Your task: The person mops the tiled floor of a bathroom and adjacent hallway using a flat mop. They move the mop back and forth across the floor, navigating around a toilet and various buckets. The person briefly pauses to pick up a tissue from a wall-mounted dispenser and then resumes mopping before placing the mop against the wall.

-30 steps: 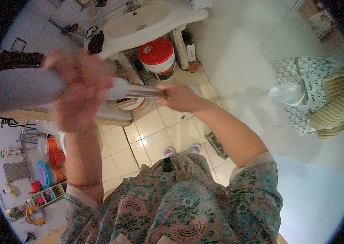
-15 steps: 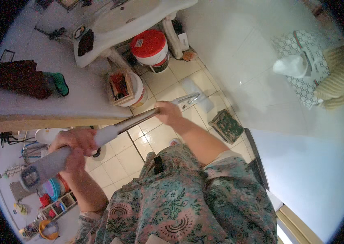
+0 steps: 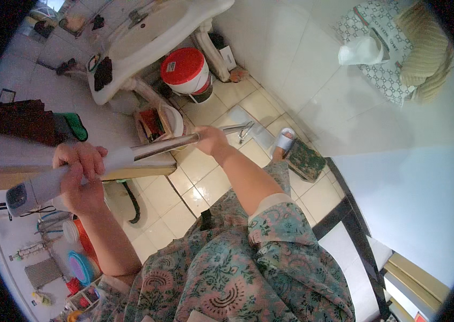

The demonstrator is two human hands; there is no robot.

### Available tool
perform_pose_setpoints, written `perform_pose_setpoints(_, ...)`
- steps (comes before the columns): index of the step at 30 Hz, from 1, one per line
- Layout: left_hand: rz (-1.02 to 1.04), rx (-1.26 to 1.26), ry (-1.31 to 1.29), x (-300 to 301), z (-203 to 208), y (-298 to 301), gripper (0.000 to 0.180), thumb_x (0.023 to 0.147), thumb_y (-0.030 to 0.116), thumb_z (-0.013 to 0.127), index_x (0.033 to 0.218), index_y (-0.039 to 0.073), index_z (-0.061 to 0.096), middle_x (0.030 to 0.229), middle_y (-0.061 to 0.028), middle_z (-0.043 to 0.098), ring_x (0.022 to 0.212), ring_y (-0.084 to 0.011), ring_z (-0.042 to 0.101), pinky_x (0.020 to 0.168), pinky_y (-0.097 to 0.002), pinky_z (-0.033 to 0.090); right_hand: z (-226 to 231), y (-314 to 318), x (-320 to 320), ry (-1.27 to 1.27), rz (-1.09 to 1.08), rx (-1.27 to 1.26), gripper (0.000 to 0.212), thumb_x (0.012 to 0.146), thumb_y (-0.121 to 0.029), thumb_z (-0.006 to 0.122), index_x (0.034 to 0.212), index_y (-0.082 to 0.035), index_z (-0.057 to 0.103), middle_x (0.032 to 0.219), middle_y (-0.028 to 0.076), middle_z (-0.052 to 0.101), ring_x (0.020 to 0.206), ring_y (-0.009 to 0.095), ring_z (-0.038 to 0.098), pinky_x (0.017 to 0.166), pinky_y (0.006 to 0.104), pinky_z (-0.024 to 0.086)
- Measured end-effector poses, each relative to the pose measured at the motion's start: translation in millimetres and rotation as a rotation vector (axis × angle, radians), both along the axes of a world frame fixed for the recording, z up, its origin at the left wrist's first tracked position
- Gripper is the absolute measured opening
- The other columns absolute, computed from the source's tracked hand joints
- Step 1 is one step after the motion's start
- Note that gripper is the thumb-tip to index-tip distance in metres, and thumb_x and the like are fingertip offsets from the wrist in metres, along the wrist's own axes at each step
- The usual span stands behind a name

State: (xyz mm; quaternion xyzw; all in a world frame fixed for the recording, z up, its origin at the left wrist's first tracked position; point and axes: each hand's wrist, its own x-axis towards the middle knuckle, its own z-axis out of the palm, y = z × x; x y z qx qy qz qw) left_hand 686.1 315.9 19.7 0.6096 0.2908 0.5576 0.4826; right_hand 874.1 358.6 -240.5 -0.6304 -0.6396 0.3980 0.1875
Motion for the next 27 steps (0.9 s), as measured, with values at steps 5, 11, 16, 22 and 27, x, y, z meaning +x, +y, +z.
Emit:
perform_pose_setpoints(5,0.029,0.008,-0.002,-10.6,-3.7,-10.0,0.021,0.074,0.017,0.057,0.071,0.009,0.038,0.056,-0.0027,0.040,0.055,-0.0156,0.041,0.072,-0.0364,0.041,-12.9,-3.0,-12.8,0.008,-0.038,-0.009,0.023,0.077,-0.030,0.052,0.089,-0.013,0.059,0.098,0.013,0.060,0.094,0.030,0.055,0.079,0.0355,0.044)
perform_pose_setpoints(11,0.034,-0.005,0.002,-6.3,-6.9,-23.3,0.022,0.077,0.018,0.057,0.070,0.010,0.038,0.056,-0.0019,0.040,0.054,-0.0151,0.041,0.072,-0.0353,0.040,-41.5,-17.7,-4.3,0.260,-0.159,0.190,0.014,0.073,-0.017,0.057,0.087,-0.013,0.059,0.089,0.013,0.060,0.088,0.031,0.056,0.074,0.0365,0.045)
perform_pose_setpoints(16,-0.132,0.094,0.022,14.8,-1.6,-19.6,0.019,0.073,0.017,0.061,0.075,0.012,0.043,0.055,-0.0008,0.042,0.050,-0.0147,0.042,0.067,-0.0341,0.040,-36.6,-29.0,20.0,0.200,-0.237,0.386,0.014,0.070,-0.015,0.059,0.083,-0.012,0.057,0.083,0.009,0.059,0.082,0.030,0.056,0.070,0.0381,0.045)
perform_pose_setpoints(22,-0.286,0.193,0.086,20.4,33.0,-19.3,0.018,0.070,0.013,0.063,0.069,0.012,0.045,0.051,-0.0009,0.054,0.052,-0.0164,0.058,0.076,-0.0403,0.047,13.1,-55.8,70.9,0.042,-0.162,0.405,0.015,0.068,-0.009,0.058,0.082,-0.014,0.056,0.088,0.005,0.059,0.086,0.027,0.056,0.076,0.0373,0.046)
perform_pose_setpoints(27,-0.373,-0.060,0.011,92.6,-17.5,-8.5,0.009,0.071,0.006,0.060,0.069,0.006,0.051,0.068,-0.0102,0.060,0.073,-0.0238,0.061,0.084,-0.0439,0.044,-35.4,-72.3,168.1,-0.001,-0.194,0.350,0.024,0.064,-0.010,0.065,0.088,-0.014,0.060,0.092,0.006,0.059,0.092,0.026,0.055,0.077,0.0359,0.046)
